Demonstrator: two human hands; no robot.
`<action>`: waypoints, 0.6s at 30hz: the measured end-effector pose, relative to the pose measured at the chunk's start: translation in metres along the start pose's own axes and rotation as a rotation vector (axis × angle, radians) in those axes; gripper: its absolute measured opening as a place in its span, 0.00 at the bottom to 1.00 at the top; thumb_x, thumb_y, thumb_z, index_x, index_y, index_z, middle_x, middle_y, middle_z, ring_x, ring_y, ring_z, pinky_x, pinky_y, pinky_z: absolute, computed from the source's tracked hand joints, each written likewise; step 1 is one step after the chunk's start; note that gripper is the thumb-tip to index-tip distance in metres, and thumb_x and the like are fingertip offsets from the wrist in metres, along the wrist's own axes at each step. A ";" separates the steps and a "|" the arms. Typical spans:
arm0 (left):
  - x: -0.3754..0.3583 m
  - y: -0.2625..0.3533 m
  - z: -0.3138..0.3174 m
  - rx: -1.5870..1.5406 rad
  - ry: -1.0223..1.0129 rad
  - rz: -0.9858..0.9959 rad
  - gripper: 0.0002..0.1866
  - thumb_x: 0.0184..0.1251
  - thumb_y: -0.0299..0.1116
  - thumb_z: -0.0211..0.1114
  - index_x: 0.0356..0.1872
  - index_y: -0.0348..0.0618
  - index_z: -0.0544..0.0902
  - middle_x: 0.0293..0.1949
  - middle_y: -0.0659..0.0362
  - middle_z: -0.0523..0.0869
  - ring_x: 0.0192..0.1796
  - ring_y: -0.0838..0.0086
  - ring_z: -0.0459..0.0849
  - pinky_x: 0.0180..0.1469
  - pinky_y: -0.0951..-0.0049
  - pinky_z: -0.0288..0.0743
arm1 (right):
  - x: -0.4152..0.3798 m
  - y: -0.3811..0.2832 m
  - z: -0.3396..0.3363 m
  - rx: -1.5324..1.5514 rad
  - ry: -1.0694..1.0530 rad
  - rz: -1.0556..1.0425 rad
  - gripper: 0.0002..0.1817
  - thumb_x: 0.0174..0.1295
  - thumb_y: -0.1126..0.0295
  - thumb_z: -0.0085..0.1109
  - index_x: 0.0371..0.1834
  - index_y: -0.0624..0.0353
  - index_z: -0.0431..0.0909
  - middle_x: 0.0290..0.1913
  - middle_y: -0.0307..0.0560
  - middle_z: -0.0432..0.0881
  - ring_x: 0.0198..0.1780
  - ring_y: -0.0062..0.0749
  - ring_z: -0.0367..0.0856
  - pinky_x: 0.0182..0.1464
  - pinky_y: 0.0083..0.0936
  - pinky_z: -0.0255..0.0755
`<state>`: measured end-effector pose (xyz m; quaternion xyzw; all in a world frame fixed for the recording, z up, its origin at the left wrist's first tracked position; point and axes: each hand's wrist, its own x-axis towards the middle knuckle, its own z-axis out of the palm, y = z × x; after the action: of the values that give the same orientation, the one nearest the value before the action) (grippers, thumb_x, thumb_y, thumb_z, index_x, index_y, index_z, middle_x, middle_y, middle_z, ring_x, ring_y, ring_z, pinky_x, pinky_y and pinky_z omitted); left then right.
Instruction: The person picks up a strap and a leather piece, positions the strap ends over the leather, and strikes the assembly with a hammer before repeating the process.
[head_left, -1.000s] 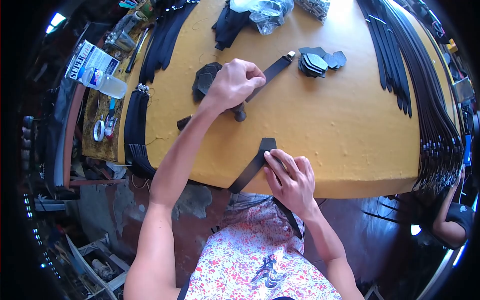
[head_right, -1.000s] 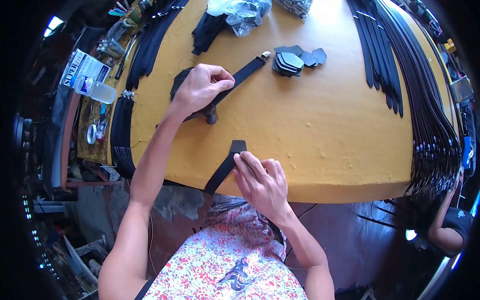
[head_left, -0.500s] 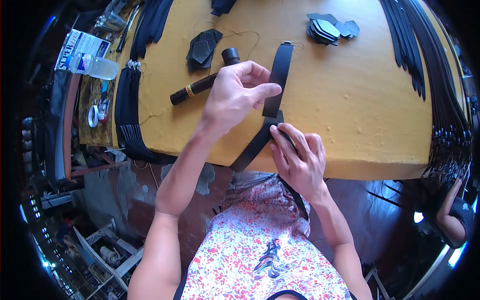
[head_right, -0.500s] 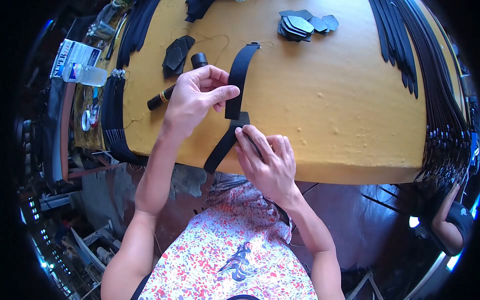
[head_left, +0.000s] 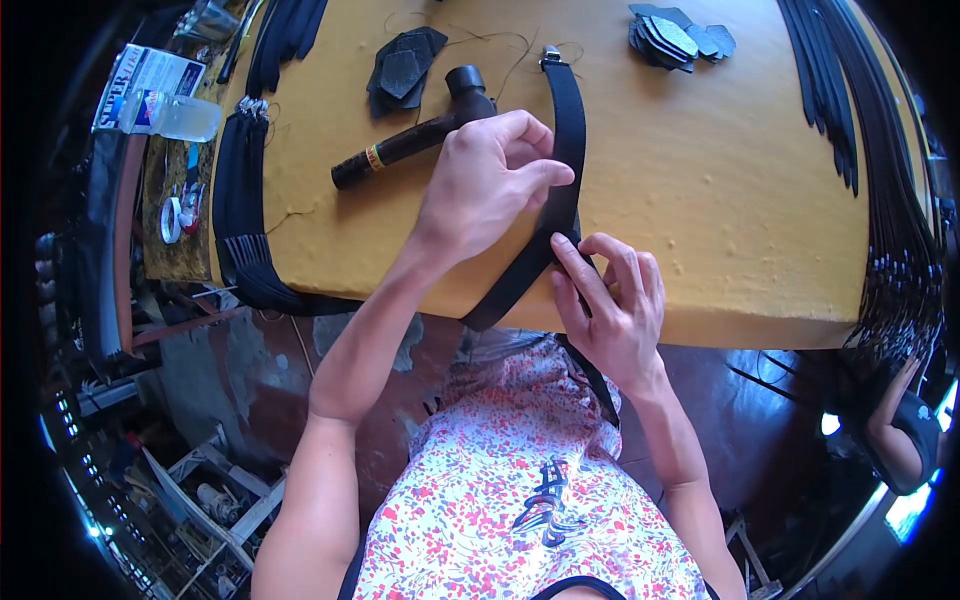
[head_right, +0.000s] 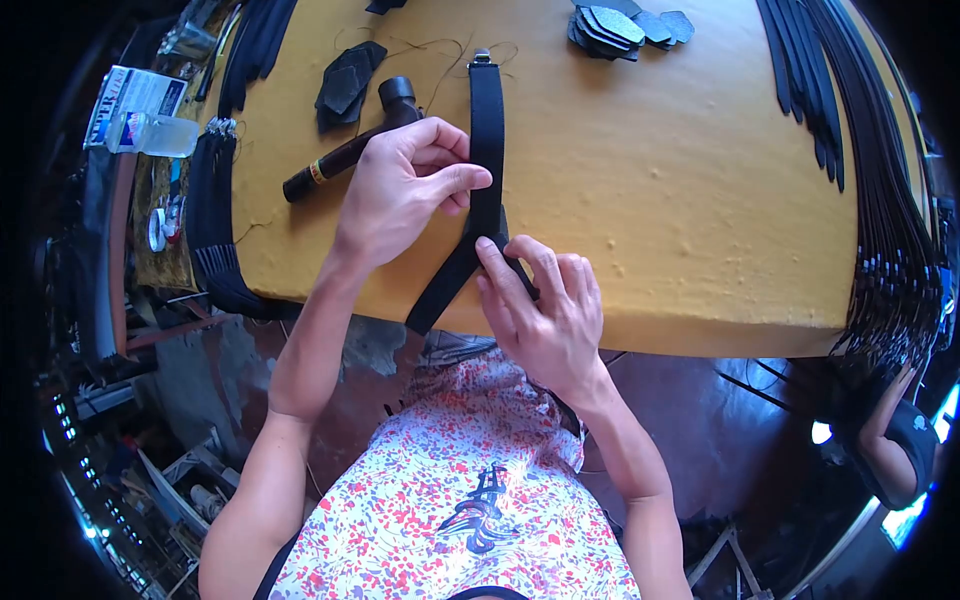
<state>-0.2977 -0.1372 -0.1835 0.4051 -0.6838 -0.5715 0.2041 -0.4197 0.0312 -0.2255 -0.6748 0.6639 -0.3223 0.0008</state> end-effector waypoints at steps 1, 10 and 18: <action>0.000 -0.001 0.000 0.005 -0.007 -0.001 0.08 0.69 0.24 0.72 0.42 0.33 0.82 0.33 0.59 0.90 0.31 0.84 0.85 0.34 0.82 0.80 | 0.000 0.000 0.000 0.005 0.006 0.001 0.21 0.58 0.69 0.72 0.58 0.50 0.88 0.49 0.38 0.80 0.37 0.32 0.73 0.43 0.31 0.71; -0.005 -0.006 0.007 0.128 0.045 0.120 0.06 0.66 0.20 0.71 0.40 0.33 0.82 0.33 0.60 0.89 0.34 0.83 0.87 0.36 0.80 0.83 | 0.001 0.001 0.001 0.012 0.022 0.002 0.22 0.57 0.70 0.73 0.58 0.48 0.88 0.48 0.37 0.80 0.35 0.31 0.72 0.41 0.29 0.70; -0.009 -0.003 0.006 0.064 0.048 0.054 0.07 0.66 0.20 0.71 0.40 0.33 0.81 0.33 0.60 0.89 0.33 0.83 0.87 0.35 0.80 0.82 | 0.000 0.001 0.001 0.019 0.024 0.010 0.23 0.56 0.71 0.74 0.58 0.48 0.88 0.48 0.35 0.80 0.34 0.30 0.71 0.40 0.29 0.70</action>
<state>-0.2961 -0.1268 -0.1861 0.4062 -0.7073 -0.5340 0.2227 -0.4204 0.0301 -0.2270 -0.6673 0.6643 -0.3367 0.0009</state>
